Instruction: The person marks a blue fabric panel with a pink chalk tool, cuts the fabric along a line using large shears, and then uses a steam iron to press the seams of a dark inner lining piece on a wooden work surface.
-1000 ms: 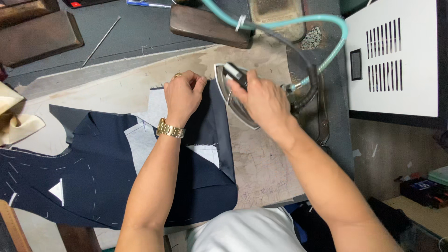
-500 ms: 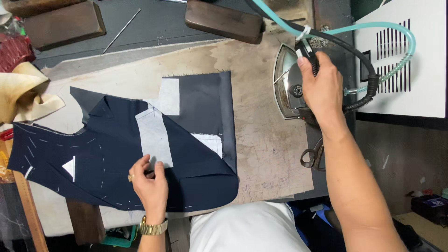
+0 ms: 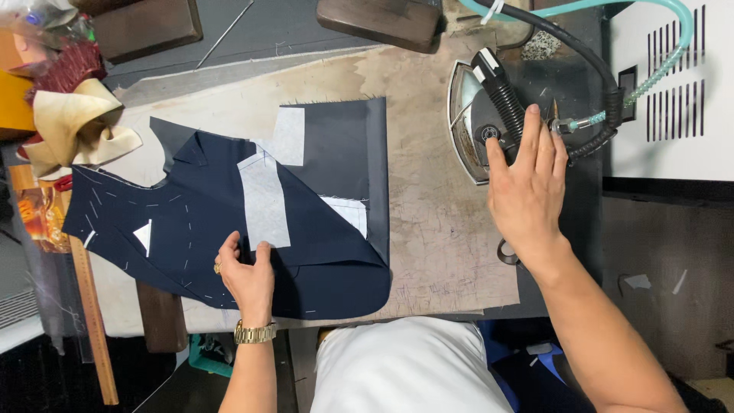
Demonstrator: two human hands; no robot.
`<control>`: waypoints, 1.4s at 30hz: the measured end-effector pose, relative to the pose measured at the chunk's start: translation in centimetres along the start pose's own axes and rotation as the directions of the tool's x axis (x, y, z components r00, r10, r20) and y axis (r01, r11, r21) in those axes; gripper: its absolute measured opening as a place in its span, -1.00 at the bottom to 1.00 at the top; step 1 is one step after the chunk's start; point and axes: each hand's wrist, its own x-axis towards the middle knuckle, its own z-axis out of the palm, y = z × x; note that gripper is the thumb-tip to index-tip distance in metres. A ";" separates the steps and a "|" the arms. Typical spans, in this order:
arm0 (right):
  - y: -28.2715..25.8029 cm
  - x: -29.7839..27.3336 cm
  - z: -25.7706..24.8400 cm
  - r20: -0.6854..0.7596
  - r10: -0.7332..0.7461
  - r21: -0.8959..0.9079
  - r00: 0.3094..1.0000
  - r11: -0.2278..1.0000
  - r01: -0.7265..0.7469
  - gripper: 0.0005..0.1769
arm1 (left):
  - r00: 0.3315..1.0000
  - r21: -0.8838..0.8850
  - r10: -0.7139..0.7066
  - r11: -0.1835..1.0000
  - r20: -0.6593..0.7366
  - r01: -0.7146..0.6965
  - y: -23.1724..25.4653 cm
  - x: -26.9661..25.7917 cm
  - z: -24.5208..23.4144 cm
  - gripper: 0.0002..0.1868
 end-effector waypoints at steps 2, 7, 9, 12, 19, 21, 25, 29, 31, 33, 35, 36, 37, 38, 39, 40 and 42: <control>-0.1 -0.6 0.2 -0.012 0.011 0.041 1.000 0.999 -0.010 -0.44 | 1.000 0.035 0.005 0.999 -0.011 -0.005 -0.3 -0.4 -0.1 -0.39; -0.7 0.1 0.2 0.074 0.126 0.034 0.989 0.991 -0.129 -0.58 | 0.981 -0.038 -0.125 0.991 0.147 0.132 2.2 1.1 0.4 -0.30; -0.8 -0.3 1.0 -0.067 0.092 0.114 0.994 0.990 -0.084 -0.59 | 0.977 -0.198 -0.061 0.975 0.205 0.102 6.1 0.8 0.8 -0.25; -4.0 -1.1 2.0 -0.268 0.071 0.343 0.961 0.939 0.026 -0.70 | 0.960 -0.501 0.142 0.865 0.243 -0.001 10.9 0.8 2.7 -0.21; -17.8 -10.1 1.4 0.269 0.330 0.749 0.905 0.518 -0.412 -0.60 | 0.726 -0.811 0.585 0.581 0.361 -0.065 14.0 -1.7 1.3 -0.32; -19.2 -11.1 0.6 0.504 0.457 0.700 0.733 0.280 -0.657 -0.49 | 0.699 -0.713 0.628 0.658 0.343 -0.242 9.4 -1.9 0.1 -0.39; -21.4 -12.8 -0.8 0.837 0.408 0.467 0.363 -0.191 -0.863 -0.26 | 0.546 -0.285 0.794 0.607 0.267 -0.742 -1.4 -2.4 -3.5 -0.60; -22.4 -14.6 -1.7 0.951 -0.070 0.289 0.300 -0.130 -0.948 -0.18 | 0.438 -0.119 0.760 0.551 0.480 -0.826 -10.1 -2.4 -7.6 -0.36; -23.3 -15.3 -2.2 0.916 -0.066 0.388 0.397 0.404 -0.828 -0.26 | 0.369 0.044 0.732 0.422 0.573 -0.906 -13.2 -1.5 -8.8 -0.12; -23.1 -13.6 -3.1 0.868 0.033 0.428 0.495 0.453 -0.782 -0.40 | 0.391 0.077 0.752 0.416 0.531 -0.906 -15.4 0.3 -8.4 -0.11; -22.6 -11.8 -4.9 0.803 0.118 0.458 0.584 0.504 -0.733 -0.50 | 0.415 0.114 0.765 0.416 0.492 -0.902 -16.9 2.2 -8.5 -0.09; -22.1 -10.8 -6.3 0.600 0.058 0.654 0.798 0.540 -0.530 -0.58 | 0.455 0.153 0.779 0.434 0.431 -0.888 -17.3 3.2 -8.7 -0.07; -21.6 -9.6 -7.6 0.335 -0.003 0.781 0.942 0.560 -0.276 -0.65 | 0.486 0.189 0.795 0.448 0.364 -0.874 -17.4 4.6 -8.7 0.07; -20.9 -8.8 -9.4 0.327 0.003 0.780 0.945 0.564 -0.271 -0.65 | 0.480 0.187 0.801 0.442 0.357 -0.877 -17.4 5.8 -9.2 0.07; -20.1 -8.0 -11.2 0.144 0.004 0.642 0.990 0.760 -0.096 -0.68 | 0.535 0.146 0.810 0.515 0.241 -0.845 -17.2 6.9 -9.6 -0.12; -19.2 -7.1 -13.0 -0.037 -0.045 0.429 0.998 0.901 0.056 -0.72 | 0.587 0.094 0.800 0.580 0.123 -0.809 -17.1 8.1 -9.9 -0.24; -17.8 -5.4 -17.6 -0.132 -0.045 0.387 0.990 0.917 0.093 -0.73 | 0.621 -0.086 0.778 0.628 0.097 -0.773 -15.1 10.0 -12.6 -0.29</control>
